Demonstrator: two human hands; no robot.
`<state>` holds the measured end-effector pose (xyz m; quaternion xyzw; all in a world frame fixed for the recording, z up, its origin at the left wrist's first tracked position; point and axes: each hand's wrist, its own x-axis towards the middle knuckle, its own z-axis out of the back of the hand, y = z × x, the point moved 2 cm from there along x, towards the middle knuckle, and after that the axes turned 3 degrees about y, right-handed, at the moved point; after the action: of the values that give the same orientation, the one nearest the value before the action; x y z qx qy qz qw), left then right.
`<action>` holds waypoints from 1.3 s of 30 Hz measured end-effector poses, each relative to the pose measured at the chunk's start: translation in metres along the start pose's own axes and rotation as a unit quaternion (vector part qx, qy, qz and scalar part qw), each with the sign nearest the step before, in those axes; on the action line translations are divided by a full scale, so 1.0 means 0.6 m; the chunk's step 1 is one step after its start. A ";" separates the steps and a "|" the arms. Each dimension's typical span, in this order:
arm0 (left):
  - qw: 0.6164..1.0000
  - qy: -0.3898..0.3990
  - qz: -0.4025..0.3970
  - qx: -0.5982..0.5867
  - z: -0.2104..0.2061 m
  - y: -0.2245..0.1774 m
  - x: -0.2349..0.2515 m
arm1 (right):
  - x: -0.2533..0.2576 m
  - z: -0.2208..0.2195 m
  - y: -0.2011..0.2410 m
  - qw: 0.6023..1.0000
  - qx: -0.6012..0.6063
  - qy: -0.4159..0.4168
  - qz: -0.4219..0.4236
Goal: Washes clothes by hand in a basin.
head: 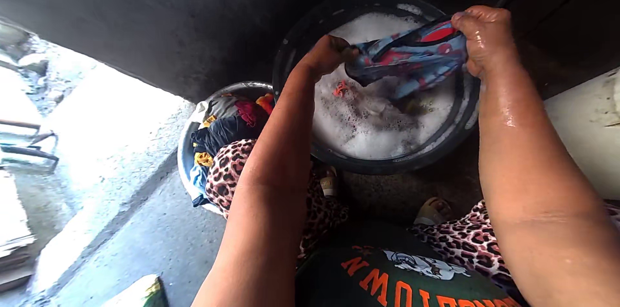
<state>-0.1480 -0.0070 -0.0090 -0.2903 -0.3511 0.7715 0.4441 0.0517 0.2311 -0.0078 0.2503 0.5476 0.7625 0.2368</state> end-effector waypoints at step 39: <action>0.928 -0.161 -0.108 -0.317 0.027 -0.215 -0.026 | -0.073 -0.162 -0.131 0.974 -0.108 0.019 -0.196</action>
<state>-0.0911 0.0207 0.1056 -0.2482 -0.6732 0.6039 0.3472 0.0295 0.1561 -0.1149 0.0961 0.5048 0.7605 0.3970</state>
